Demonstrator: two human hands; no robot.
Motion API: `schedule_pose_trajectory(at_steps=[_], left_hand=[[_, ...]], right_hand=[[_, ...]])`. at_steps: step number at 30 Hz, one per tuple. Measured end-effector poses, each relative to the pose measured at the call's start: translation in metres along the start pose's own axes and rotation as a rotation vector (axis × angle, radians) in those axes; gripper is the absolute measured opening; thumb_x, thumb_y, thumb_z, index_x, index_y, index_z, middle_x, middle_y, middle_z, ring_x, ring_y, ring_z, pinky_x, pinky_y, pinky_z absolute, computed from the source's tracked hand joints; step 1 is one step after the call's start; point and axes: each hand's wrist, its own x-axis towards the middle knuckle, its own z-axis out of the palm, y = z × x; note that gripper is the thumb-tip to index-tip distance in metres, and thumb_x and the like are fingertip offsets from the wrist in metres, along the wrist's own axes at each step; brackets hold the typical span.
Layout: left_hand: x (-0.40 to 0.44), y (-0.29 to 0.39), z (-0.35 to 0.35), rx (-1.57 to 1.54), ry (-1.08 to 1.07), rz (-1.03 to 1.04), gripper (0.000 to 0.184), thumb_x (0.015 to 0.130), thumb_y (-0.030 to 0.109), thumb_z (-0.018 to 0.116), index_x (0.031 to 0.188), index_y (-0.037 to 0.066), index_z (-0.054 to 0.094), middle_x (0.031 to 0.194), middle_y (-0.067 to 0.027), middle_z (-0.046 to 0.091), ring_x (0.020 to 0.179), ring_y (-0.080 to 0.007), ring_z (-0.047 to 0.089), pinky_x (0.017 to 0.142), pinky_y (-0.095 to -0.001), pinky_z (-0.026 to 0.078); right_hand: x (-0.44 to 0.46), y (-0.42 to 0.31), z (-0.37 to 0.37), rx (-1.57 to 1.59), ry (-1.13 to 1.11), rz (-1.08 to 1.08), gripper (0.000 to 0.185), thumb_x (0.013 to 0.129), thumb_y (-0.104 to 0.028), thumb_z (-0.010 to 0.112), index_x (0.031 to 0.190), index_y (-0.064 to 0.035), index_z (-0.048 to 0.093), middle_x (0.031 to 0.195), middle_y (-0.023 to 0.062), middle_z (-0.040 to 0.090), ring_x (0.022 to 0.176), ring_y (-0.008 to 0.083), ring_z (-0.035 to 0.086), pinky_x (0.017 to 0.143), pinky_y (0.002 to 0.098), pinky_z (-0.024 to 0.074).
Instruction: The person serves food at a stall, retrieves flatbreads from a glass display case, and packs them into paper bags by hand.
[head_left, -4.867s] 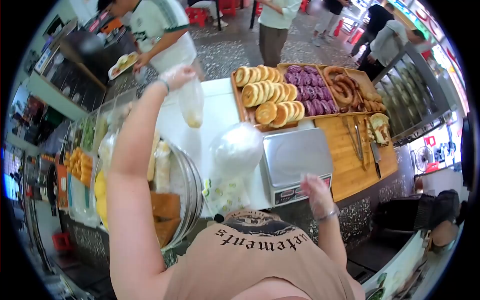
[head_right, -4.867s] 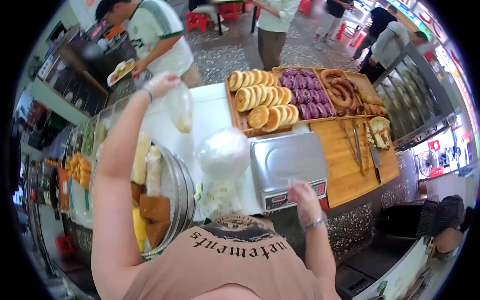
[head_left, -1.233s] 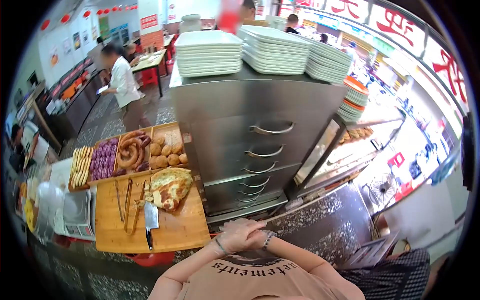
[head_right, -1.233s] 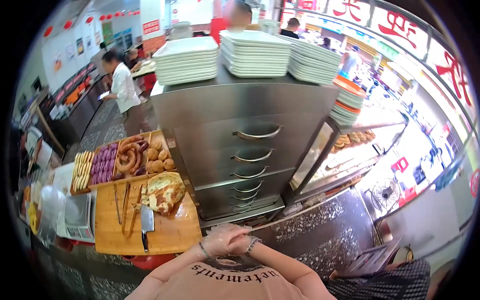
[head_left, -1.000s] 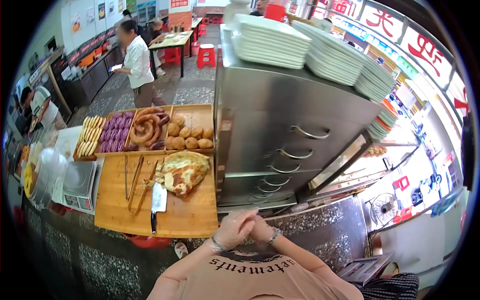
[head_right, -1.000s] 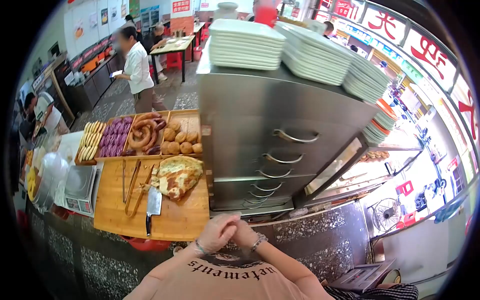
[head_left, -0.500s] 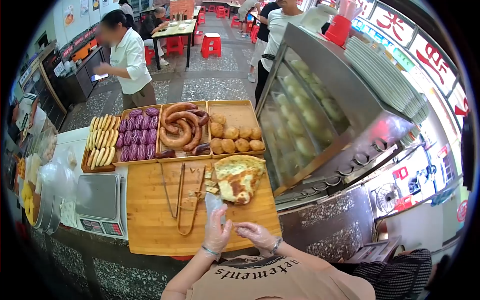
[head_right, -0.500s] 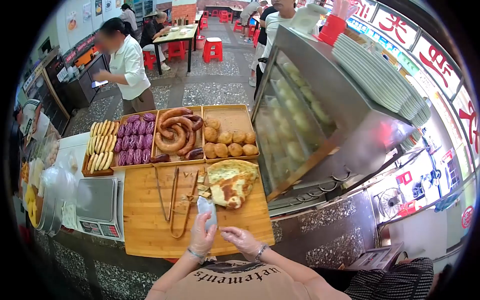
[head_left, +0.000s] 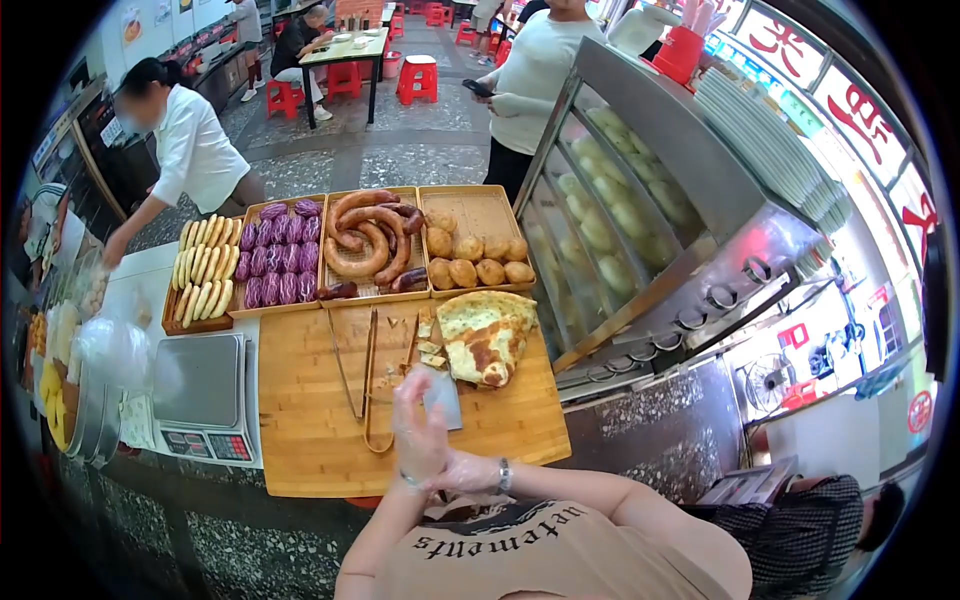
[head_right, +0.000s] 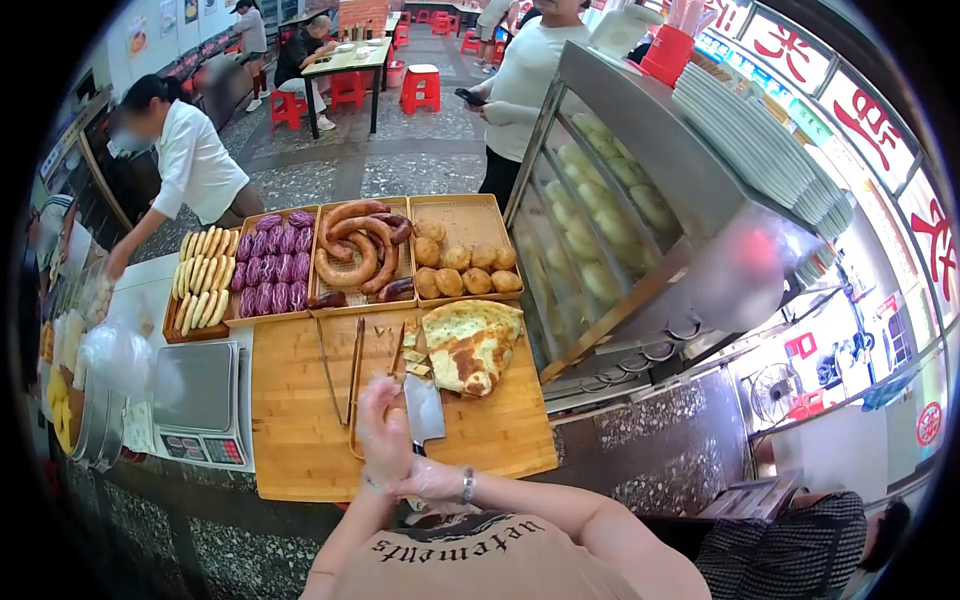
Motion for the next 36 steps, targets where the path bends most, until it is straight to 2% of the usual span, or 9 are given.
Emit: schedule_pose_trajectory(at_steps=[2, 5, 7, 13, 21, 30, 33, 34, 36], left_hand=[[-0.001, 0.019, -0.004, -0.109, 0.055, -0.073, 0.034, 0.092, 0.009, 0.047, 0.124, -0.002, 0.048, 0.121, -0.0129, 0.053, 0.106, -0.0213, 0.054, 0.096, -0.0346, 0.044], [-0.011, 0.028, -0.020, -0.244, 0.095, -0.177, 0.033, 0.095, 0.007, 0.042, 0.126, -0.001, 0.047, 0.122, -0.0098, 0.052, 0.106, -0.0182, 0.052, 0.099, -0.0338, 0.042], [-0.012, 0.035, -0.029, -0.285, 0.083, -0.178, 0.034, 0.095, 0.009, 0.042, 0.128, 0.000, 0.047, 0.122, -0.0098, 0.052, 0.106, -0.0179, 0.052, 0.098, -0.0339, 0.041], [-0.018, 0.041, -0.065, -0.243, 0.251, -0.298, 0.033, 0.098, 0.013, 0.042, 0.128, 0.001, 0.045, 0.123, -0.0103, 0.050, 0.109, -0.0189, 0.051, 0.098, -0.0360, 0.043], [-0.034, 0.037, -0.151, -0.245, 0.410, -0.194, 0.031, 0.099, 0.018, 0.043, 0.125, 0.002, 0.049, 0.119, -0.0087, 0.053, 0.102, -0.0165, 0.054, 0.093, -0.0324, 0.044], [-0.092, 0.058, -0.413, -0.478, 0.645, -0.131, 0.027, 0.097, 0.016, 0.050, 0.119, 0.002, 0.052, 0.101, -0.0073, 0.057, 0.094, -0.0165, 0.057, 0.082, -0.0316, 0.051], [-0.105, 0.143, -0.519, -0.694, 0.590, 0.027, 0.023, 0.093, 0.013, 0.052, 0.113, 0.002, 0.054, 0.089, -0.0052, 0.056, 0.077, -0.0125, 0.052, 0.065, -0.0285, 0.046], [-0.137, 0.179, -0.596, -1.092, 0.063, 0.100, 0.015, 0.089, 0.011, 0.059, 0.099, 0.000, 0.056, 0.081, -0.0049, 0.058, 0.068, -0.0138, 0.054, 0.061, -0.0286, 0.044], [-0.152, 0.199, -0.643, -0.984, -0.055, 0.212, 0.016, 0.088, 0.010, 0.059, 0.100, 0.000, 0.056, 0.081, -0.0049, 0.058, 0.068, -0.0138, 0.054, 0.062, -0.0287, 0.044]], right_hand=[[-0.004, -0.006, 0.006, -0.070, -0.063, -0.044, 0.051, 0.085, -0.020, 0.072, 0.126, -0.0017, 0.048, 0.111, 0.0056, 0.059, 0.101, 0.0151, 0.055, 0.088, 0.0311, 0.0479], [-0.001, -0.005, 0.015, -0.083, -0.291, 0.235, 0.041, 0.086, -0.023, 0.071, 0.117, -0.0027, 0.053, 0.097, 0.0020, 0.059, 0.083, 0.0105, 0.055, 0.072, 0.0270, 0.0491], [-0.006, -0.020, 0.032, -0.262, -0.300, 0.081, 0.023, 0.090, -0.024, 0.066, 0.097, -0.0040, 0.057, 0.075, -0.0009, 0.049, 0.065, 0.0096, 0.047, 0.057, 0.0255, 0.0428], [0.015, 0.005, 0.047, -0.126, -0.520, 0.104, 0.026, 0.097, -0.028, 0.054, 0.085, -0.0050, 0.059, 0.069, -0.0023, 0.051, 0.063, 0.0074, 0.047, 0.057, 0.0243, 0.0413], [0.053, -0.016, 0.096, -0.654, -0.562, 0.094, 0.036, 0.099, -0.035, 0.047, 0.088, -0.0036, 0.060, 0.068, -0.0031, 0.051, 0.063, 0.0084, 0.047, 0.059, 0.0261, 0.0411], [0.194, 0.067, 0.286, -0.417, -0.539, 0.056, 0.029, 0.096, -0.024, 0.051, 0.073, -0.0055, 0.055, 0.066, -0.0025, 0.051, 0.060, 0.0070, 0.046, 0.055, 0.0246, 0.0399], [0.245, 0.097, 0.335, -0.565, -0.580, -0.099, 0.028, 0.093, -0.025, 0.053, 0.074, -0.0054, 0.054, 0.064, -0.0012, 0.052, 0.058, 0.0090, 0.050, 0.054, 0.0270, 0.0431], [0.266, 0.098, 0.354, -0.647, -0.539, -0.113, 0.027, 0.095, -0.025, 0.053, 0.076, -0.0052, 0.055, 0.067, 0.0004, 0.055, 0.060, 0.0088, 0.053, 0.056, 0.0267, 0.0448], [0.280, 0.101, 0.370, -0.747, -0.505, -0.096, 0.027, 0.096, -0.025, 0.052, 0.079, -0.0049, 0.056, 0.069, 0.0021, 0.058, 0.063, 0.0086, 0.056, 0.057, 0.0264, 0.0464]])
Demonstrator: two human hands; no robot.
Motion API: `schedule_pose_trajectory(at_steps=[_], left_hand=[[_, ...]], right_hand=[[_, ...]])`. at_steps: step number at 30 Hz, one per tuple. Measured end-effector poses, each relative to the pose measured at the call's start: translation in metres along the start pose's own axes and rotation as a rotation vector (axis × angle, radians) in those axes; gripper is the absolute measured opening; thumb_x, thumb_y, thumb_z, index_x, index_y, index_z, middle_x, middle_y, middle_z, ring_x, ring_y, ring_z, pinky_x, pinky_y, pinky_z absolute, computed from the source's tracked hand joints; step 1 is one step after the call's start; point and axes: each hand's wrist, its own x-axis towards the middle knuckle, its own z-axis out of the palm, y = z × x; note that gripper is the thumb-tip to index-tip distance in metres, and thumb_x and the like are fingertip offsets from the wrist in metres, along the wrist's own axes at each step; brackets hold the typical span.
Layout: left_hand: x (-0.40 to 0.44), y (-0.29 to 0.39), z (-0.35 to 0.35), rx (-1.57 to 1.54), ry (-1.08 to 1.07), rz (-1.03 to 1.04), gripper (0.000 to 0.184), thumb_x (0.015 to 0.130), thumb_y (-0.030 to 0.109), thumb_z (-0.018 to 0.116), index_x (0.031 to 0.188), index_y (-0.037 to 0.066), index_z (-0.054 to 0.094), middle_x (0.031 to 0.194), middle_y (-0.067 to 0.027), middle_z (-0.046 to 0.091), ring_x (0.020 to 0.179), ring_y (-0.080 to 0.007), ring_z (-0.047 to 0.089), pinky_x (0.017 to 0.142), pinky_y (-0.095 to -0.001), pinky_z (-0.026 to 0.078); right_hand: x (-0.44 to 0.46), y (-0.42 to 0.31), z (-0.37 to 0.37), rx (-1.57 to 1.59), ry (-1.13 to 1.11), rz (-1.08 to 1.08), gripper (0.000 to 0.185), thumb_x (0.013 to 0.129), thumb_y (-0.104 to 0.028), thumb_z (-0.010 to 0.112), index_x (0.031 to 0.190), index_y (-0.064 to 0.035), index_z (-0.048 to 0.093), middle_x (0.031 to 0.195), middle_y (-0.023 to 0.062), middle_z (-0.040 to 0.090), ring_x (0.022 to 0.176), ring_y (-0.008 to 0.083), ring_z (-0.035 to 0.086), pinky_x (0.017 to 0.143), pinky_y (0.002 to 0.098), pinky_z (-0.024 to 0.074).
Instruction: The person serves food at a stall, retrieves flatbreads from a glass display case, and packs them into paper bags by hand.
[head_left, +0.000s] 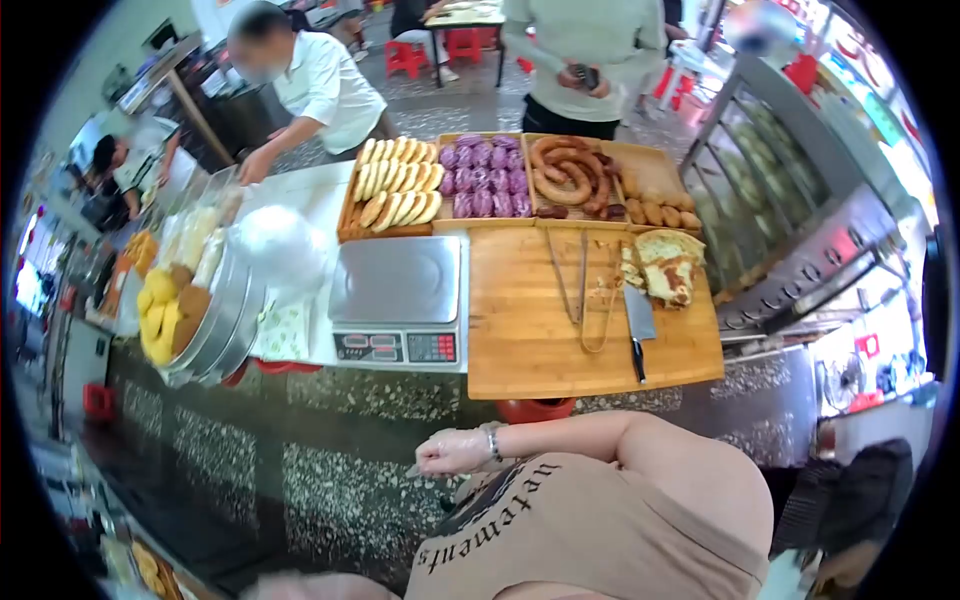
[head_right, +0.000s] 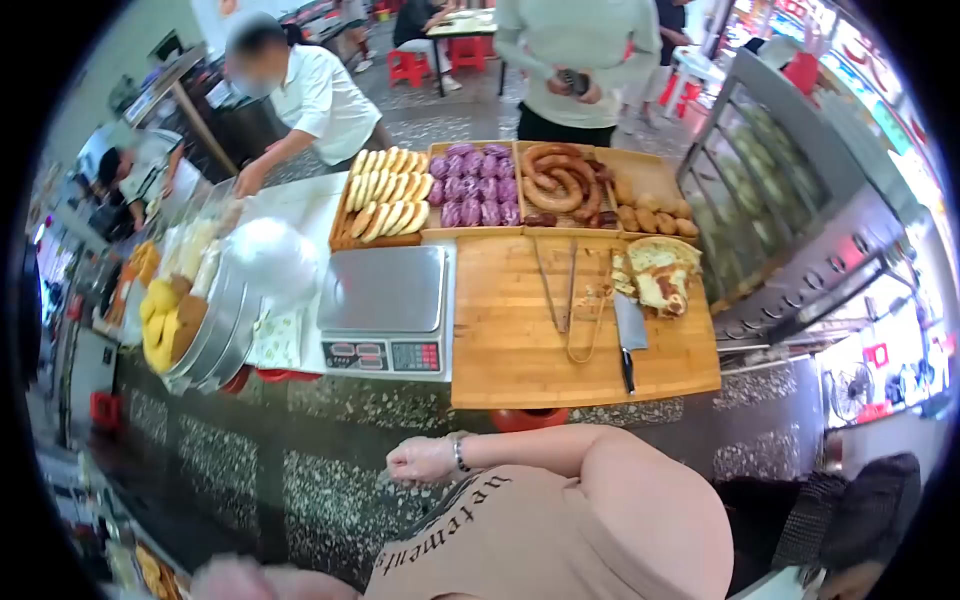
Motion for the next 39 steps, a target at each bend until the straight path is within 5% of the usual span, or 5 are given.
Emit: schedule_pose_trajectory(at_steps=[3, 11, 19, 31, 39], left_hand=[[0.022, -0.034, -0.026, 0.492, 0.151, 0.160, 0.017, 0.088, 0.010, 0.059, 0.101, -0.001, 0.055, 0.081, -0.0050, 0.058, 0.068, -0.0139, 0.054, 0.062, -0.0287, 0.044], [0.075, -0.096, -0.050, 0.721, 0.145, 0.088, 0.020, 0.087, 0.010, 0.058, 0.104, -0.001, 0.054, 0.080, -0.0050, 0.057, 0.068, -0.0141, 0.054, 0.063, -0.0289, 0.044], [0.122, -0.133, -0.079, 0.734, 0.036, 0.050, 0.024, 0.086, 0.009, 0.058, 0.106, -0.002, 0.052, 0.080, -0.0051, 0.057, 0.068, -0.0143, 0.054, 0.063, -0.0290, 0.044], [0.210, -0.099, -0.194, 0.501, -0.331, 0.022, 0.029, 0.084, 0.008, 0.058, 0.110, -0.002, 0.050, 0.079, -0.0052, 0.057, 0.068, -0.0146, 0.054, 0.065, -0.0292, 0.045], [0.241, -0.070, -0.239, 0.413, -0.441, 0.055, 0.033, 0.083, 0.007, 0.057, 0.113, -0.003, 0.049, 0.078, -0.0053, 0.057, 0.068, -0.0149, 0.054, 0.065, -0.0294, 0.045]], right_hand=[[0.015, -0.001, 0.000, 0.101, 0.044, 0.088, 0.026, 0.096, -0.025, 0.053, 0.081, -0.0043, 0.056, 0.070, 0.0027, 0.060, 0.062, 0.0111, 0.060, 0.056, 0.0269, 0.0483], [0.021, -0.004, -0.055, 0.420, 0.321, 0.213, 0.021, 0.091, -0.021, 0.054, 0.079, -0.0050, 0.058, 0.069, 0.0006, 0.056, 0.061, 0.0096, 0.052, 0.056, 0.0244, 0.0445], [0.029, 0.028, -0.082, 0.329, 0.290, 0.272, 0.023, 0.094, -0.025, 0.054, 0.083, -0.0047, 0.056, 0.072, 0.0001, 0.056, 0.065, 0.0094, 0.055, 0.060, 0.0249, 0.0475], [0.154, 0.014, -0.075, 0.541, 0.762, 0.173, 0.025, 0.094, -0.025, 0.051, 0.081, -0.0041, 0.055, 0.068, 0.0016, 0.054, 0.058, 0.0104, 0.050, 0.054, 0.0255, 0.0433], [0.200, -0.008, -0.068, 0.505, 0.850, 0.274, 0.023, 0.093, -0.023, 0.053, 0.083, -0.0027, 0.056, 0.072, 0.0014, 0.057, 0.065, 0.0099, 0.055, 0.062, 0.0262, 0.0485]])
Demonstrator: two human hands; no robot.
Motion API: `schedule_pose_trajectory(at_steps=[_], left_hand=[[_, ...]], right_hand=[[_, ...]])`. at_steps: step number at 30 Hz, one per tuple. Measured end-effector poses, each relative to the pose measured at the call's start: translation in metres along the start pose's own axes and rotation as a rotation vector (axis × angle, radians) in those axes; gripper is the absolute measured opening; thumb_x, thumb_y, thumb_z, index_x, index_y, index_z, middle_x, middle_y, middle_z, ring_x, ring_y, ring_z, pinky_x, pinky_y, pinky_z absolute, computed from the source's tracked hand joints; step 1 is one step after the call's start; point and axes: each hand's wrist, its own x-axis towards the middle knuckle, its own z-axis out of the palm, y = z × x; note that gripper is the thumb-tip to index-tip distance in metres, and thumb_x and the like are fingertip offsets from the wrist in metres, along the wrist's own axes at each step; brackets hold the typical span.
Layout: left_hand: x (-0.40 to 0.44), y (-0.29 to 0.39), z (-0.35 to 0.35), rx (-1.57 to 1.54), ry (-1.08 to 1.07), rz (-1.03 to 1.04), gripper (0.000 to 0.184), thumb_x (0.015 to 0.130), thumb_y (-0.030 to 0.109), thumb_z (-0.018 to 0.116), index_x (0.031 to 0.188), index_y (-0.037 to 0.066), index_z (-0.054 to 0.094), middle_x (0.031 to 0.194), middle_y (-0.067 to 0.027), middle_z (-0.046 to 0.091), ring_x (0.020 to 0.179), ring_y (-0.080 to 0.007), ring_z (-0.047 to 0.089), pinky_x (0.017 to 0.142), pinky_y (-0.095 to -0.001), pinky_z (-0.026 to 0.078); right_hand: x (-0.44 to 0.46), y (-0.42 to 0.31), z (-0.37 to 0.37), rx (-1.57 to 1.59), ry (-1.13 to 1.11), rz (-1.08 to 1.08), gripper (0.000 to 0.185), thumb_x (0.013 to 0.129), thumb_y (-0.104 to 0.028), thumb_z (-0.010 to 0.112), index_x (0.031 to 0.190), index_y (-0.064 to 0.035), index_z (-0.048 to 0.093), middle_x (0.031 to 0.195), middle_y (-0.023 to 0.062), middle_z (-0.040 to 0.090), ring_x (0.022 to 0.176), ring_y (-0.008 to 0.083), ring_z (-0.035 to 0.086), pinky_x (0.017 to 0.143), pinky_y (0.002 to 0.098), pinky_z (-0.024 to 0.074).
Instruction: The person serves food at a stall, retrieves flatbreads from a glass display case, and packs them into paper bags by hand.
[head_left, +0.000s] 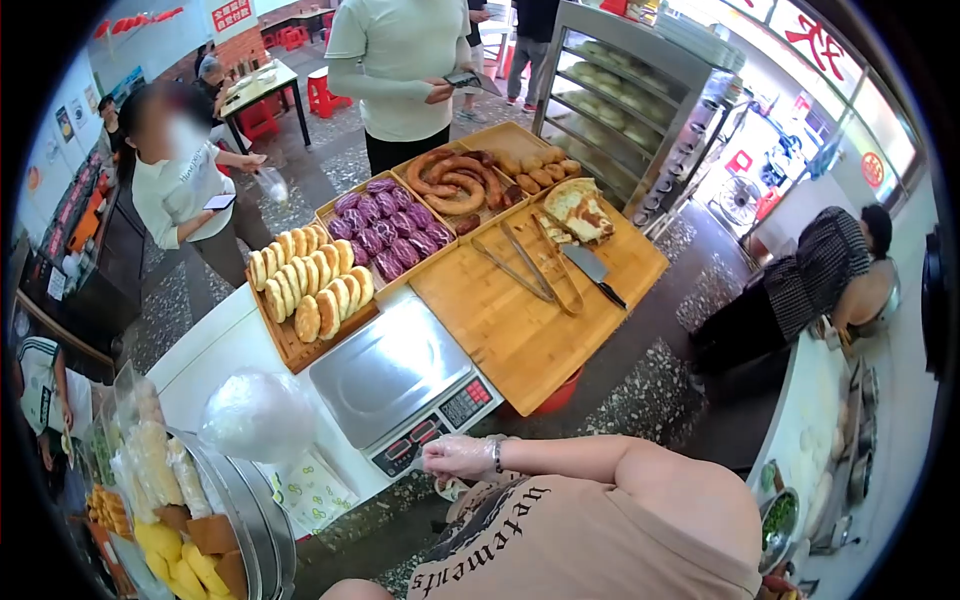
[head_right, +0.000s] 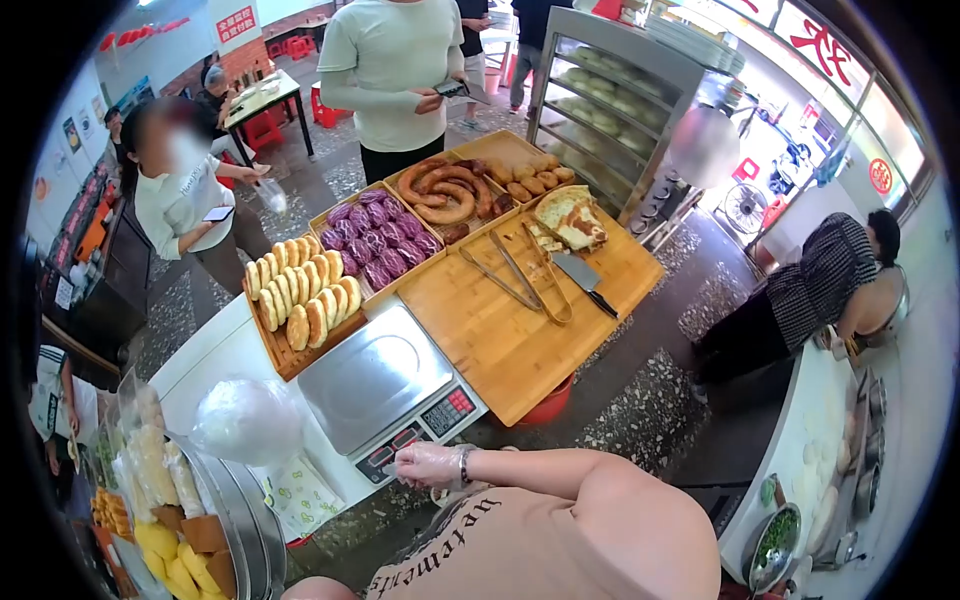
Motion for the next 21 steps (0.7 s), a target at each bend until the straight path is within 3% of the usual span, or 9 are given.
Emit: schedule_pose_trajectory(at_steps=[4, 6, 7, 10, 21], left_hand=[[0.003, 0.004, -0.001, 0.013, -0.020, 0.035, 0.035, 0.083, 0.007, 0.057, 0.115, -0.003, 0.048, 0.078, -0.0054, 0.057, 0.068, -0.0150, 0.054, 0.066, -0.0295, 0.045], [0.003, 0.007, 0.004, 0.024, -0.020, 0.049, 0.035, 0.083, 0.007, 0.057, 0.115, -0.003, 0.048, 0.078, -0.0054, 0.057, 0.068, -0.0150, 0.054, 0.066, -0.0295, 0.045], [0.004, 0.008, 0.008, 0.028, -0.015, 0.052, 0.036, 0.083, 0.007, 0.057, 0.116, -0.003, 0.048, 0.078, -0.0054, 0.057, 0.068, -0.0150, 0.054, 0.066, -0.0295, 0.045], [0.007, 0.012, 0.020, 0.047, -0.016, 0.076, 0.037, 0.082, 0.007, 0.057, 0.117, -0.004, 0.047, 0.078, -0.0054, 0.057, 0.068, -0.0151, 0.054, 0.066, -0.0296, 0.045], [0.014, 0.016, 0.053, 0.128, -0.010, 0.107, 0.043, 0.081, 0.006, 0.057, 0.120, -0.004, 0.045, 0.077, -0.0055, 0.057, 0.068, -0.0154, 0.054, 0.067, -0.0298, 0.046]], right_hand=[[-0.001, 0.005, -0.006, 0.066, 0.022, 0.030, 0.023, 0.093, -0.023, 0.053, 0.083, -0.0023, 0.056, 0.073, 0.0020, 0.058, 0.066, 0.0106, 0.057, 0.063, 0.0270, 0.0493], [-0.008, -0.005, -0.013, -0.159, 0.023, -0.065, 0.024, 0.092, -0.025, 0.052, 0.083, -0.0025, 0.055, 0.073, 0.0031, 0.059, 0.067, 0.0112, 0.058, 0.062, 0.0279, 0.0492], [-0.012, -0.012, -0.013, -0.145, 0.042, -0.102, 0.025, 0.091, -0.023, 0.050, 0.080, -0.0004, 0.054, 0.068, 0.0045, 0.057, 0.060, 0.0132, 0.054, 0.058, 0.0290, 0.0473], [-0.016, -0.017, -0.024, -0.175, 0.064, -0.141, 0.027, 0.091, -0.024, 0.050, 0.080, -0.0006, 0.055, 0.068, 0.0055, 0.059, 0.061, 0.0142, 0.056, 0.059, 0.0295, 0.0477], [-0.039, -0.016, -0.067, -0.213, 0.120, -0.135, 0.031, 0.092, -0.030, 0.050, 0.083, -0.0006, 0.056, 0.069, 0.0056, 0.061, 0.063, 0.0142, 0.060, 0.061, 0.0298, 0.0494]])
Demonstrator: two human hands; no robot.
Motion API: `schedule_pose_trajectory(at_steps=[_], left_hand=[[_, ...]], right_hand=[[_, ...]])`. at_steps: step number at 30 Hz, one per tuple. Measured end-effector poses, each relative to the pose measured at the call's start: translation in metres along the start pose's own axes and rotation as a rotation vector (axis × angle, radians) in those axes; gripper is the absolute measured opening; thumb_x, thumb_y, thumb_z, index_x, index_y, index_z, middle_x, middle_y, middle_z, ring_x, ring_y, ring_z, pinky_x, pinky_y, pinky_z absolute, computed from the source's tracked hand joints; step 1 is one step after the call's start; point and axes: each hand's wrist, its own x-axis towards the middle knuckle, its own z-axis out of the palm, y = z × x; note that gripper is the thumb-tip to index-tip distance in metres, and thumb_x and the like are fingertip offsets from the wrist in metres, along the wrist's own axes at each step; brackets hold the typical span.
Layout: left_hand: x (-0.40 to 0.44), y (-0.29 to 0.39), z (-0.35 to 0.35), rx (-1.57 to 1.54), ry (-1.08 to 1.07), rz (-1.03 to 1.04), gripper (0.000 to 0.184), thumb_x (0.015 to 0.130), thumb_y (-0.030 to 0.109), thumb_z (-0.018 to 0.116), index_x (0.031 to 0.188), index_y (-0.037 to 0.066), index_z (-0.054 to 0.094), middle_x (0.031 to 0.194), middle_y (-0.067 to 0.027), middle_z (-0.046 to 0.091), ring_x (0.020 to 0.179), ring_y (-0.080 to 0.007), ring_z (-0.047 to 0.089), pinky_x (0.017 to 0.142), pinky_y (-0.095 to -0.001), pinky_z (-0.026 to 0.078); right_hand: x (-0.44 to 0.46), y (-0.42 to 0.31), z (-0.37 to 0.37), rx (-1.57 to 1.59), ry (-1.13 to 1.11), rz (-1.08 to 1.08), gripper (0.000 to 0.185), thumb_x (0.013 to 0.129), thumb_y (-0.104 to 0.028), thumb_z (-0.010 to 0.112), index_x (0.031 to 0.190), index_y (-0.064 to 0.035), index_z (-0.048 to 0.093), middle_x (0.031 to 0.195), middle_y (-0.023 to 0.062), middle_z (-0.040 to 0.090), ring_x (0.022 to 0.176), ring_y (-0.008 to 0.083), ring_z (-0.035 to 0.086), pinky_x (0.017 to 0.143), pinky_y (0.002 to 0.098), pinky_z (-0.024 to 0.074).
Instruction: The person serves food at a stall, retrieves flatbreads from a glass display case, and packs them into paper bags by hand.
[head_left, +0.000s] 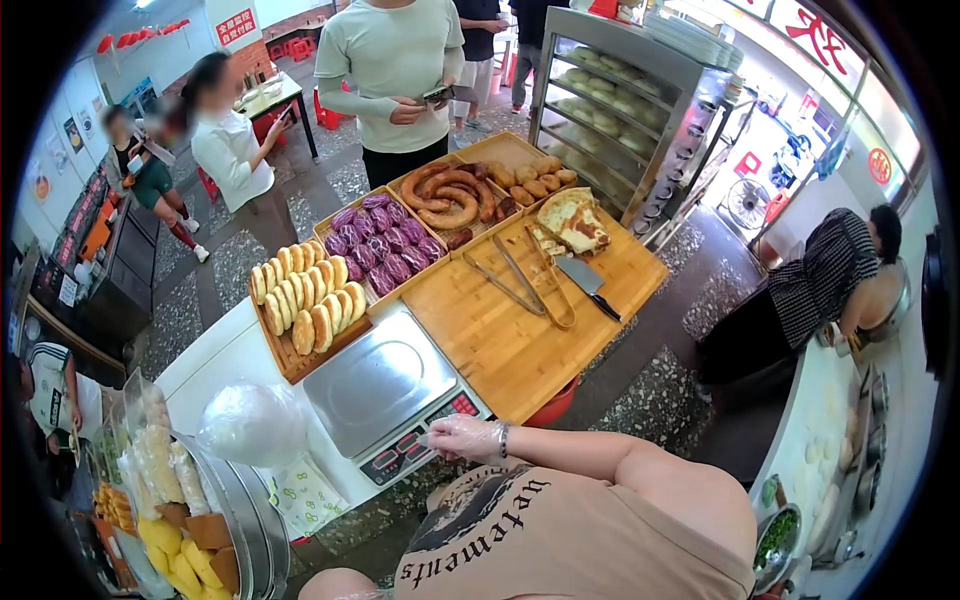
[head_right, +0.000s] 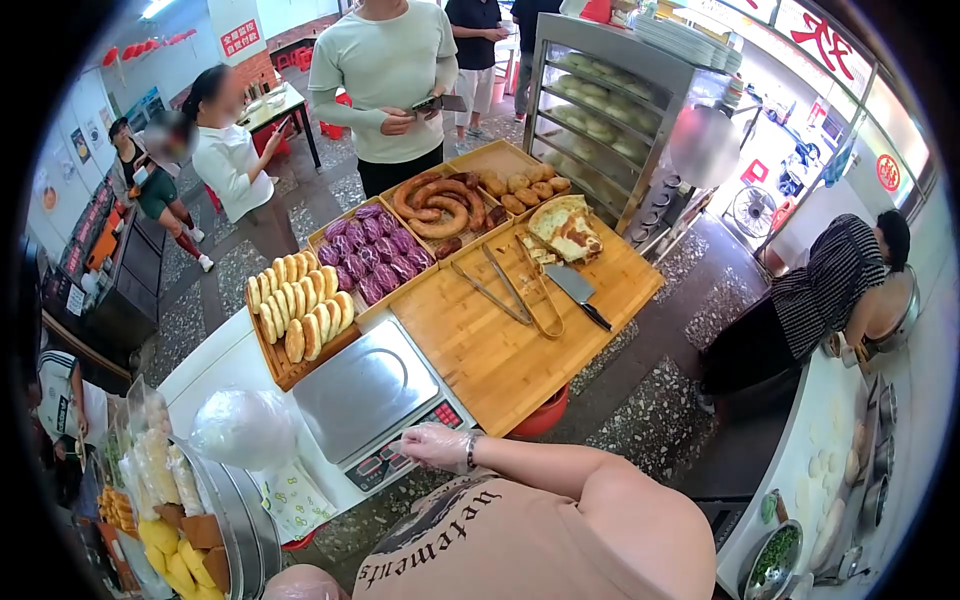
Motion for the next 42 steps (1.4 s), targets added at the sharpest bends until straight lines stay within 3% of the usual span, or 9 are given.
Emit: schedule_pose_trajectory(at_steps=[21, 23, 25, 26, 30, 37, 39, 41, 42], left_hand=[[-0.008, 0.019, 0.007, 0.168, -0.008, 0.041, 0.053, 0.078, 0.004, 0.056, 0.128, -0.006, 0.042, 0.076, -0.0057, 0.057, 0.068, -0.0160, 0.054, 0.069, -0.0302, 0.046], [-0.018, 0.015, -0.012, 0.352, -0.100, -0.106, 0.054, 0.078, 0.004, 0.056, 0.128, -0.006, 0.042, 0.076, -0.0058, 0.056, 0.068, -0.0160, 0.054, 0.070, -0.0302, 0.046], [-0.037, -0.015, -0.027, 0.588, -0.307, -0.441, 0.070, 0.081, 0.003, 0.057, 0.142, -0.006, 0.024, 0.073, -0.0076, 0.058, 0.062, -0.0161, 0.054, 0.062, -0.0286, 0.047], [-0.061, -0.032, -0.031, 0.580, -0.310, -0.618, 0.072, 0.082, 0.004, 0.058, 0.143, -0.005, 0.021, 0.073, -0.0074, 0.058, 0.063, -0.0171, 0.055, 0.063, -0.0300, 0.048], [-0.163, -0.071, -0.033, 0.504, -0.449, -1.055, 0.074, 0.085, 0.013, 0.061, 0.145, -0.002, 0.020, 0.070, -0.0074, 0.059, 0.061, -0.0218, 0.058, 0.061, -0.0355, 0.049], [-0.224, -0.116, 0.020, 0.256, -0.569, -1.080, 0.067, 0.086, 0.015, 0.061, 0.142, 0.002, 0.027, 0.074, -0.0114, 0.064, 0.063, -0.0286, 0.064, 0.060, -0.0387, 0.050], [-0.210, -0.124, 0.035, 0.219, -0.655, -1.040, 0.061, 0.087, 0.012, 0.060, 0.140, 0.001, 0.031, 0.076, -0.0117, 0.064, 0.064, -0.0275, 0.064, 0.061, -0.0379, 0.051], [-0.188, -0.124, 0.053, 0.217, -0.582, -1.035, 0.055, 0.088, 0.010, 0.058, 0.137, 0.000, 0.035, 0.075, -0.0086, 0.061, 0.065, -0.0182, 0.062, 0.062, -0.0315, 0.050], [-0.180, -0.124, 0.062, 0.242, -0.559, -1.026, 0.054, 0.088, 0.009, 0.057, 0.137, 0.000, 0.036, 0.076, -0.0087, 0.062, 0.065, -0.0183, 0.062, 0.062, -0.0314, 0.050]], right_hand=[[-0.016, 0.015, -0.023, 0.144, 0.068, 0.041, 0.023, 0.094, -0.026, 0.054, 0.085, -0.0043, 0.057, 0.071, 0.0013, 0.057, 0.065, 0.0098, 0.056, 0.060, 0.0247, 0.0467], [-0.019, 0.021, -0.026, 0.171, 0.078, 0.037, 0.021, 0.094, -0.026, 0.055, 0.087, -0.0054, 0.057, 0.071, -0.0003, 0.055, 0.066, 0.0083, 0.055, 0.059, 0.0232, 0.0452], [-0.019, 0.030, -0.027, 0.357, 0.209, -0.003, 0.021, 0.094, -0.027, 0.059, 0.099, -0.0062, 0.055, 0.078, -0.0013, 0.057, 0.068, 0.0072, 0.054, 0.060, 0.0216, 0.0454], [-0.024, 0.027, -0.028, 0.380, 0.273, -0.034, 0.034, 0.094, -0.024, 0.059, 0.119, -0.0035, 0.049, 0.080, -0.0015, 0.050, 0.066, 0.0070, 0.052, 0.058, 0.0230, 0.0462], [-0.033, 0.012, -0.028, 0.499, 0.463, -0.179, 0.058, 0.093, -0.020, 0.060, 0.143, -0.0075, 0.033, 0.094, 0.0021, 0.050, 0.071, 0.0070, 0.053, 0.061, 0.0211, 0.0467], [-0.040, 0.016, -0.006, 0.476, 0.597, -0.210, 0.047, 0.096, -0.015, 0.055, 0.139, -0.0071, 0.038, 0.099, -0.0003, 0.051, 0.071, 0.0041, 0.052, 0.063, 0.0187, 0.0483], [-0.055, 0.019, -0.008, 0.492, 0.618, -0.146, 0.046, 0.096, -0.016, 0.055, 0.139, -0.0060, 0.039, 0.097, -0.0001, 0.053, 0.068, 0.0035, 0.051, 0.063, 0.0174, 0.0476], [-0.073, 0.028, -0.022, 0.584, 0.583, -0.099, 0.039, 0.096, -0.019, 0.056, 0.131, -0.0041, 0.047, 0.088, -0.0012, 0.056, 0.065, 0.0026, 0.051, 0.060, 0.0165, 0.0459], [-0.083, 0.029, -0.031, 0.587, 0.575, -0.098, 0.039, 0.096, -0.019, 0.056, 0.131, -0.0041, 0.047, 0.088, -0.0012, 0.056, 0.065, 0.0026, 0.051, 0.060, 0.0165, 0.0459]])
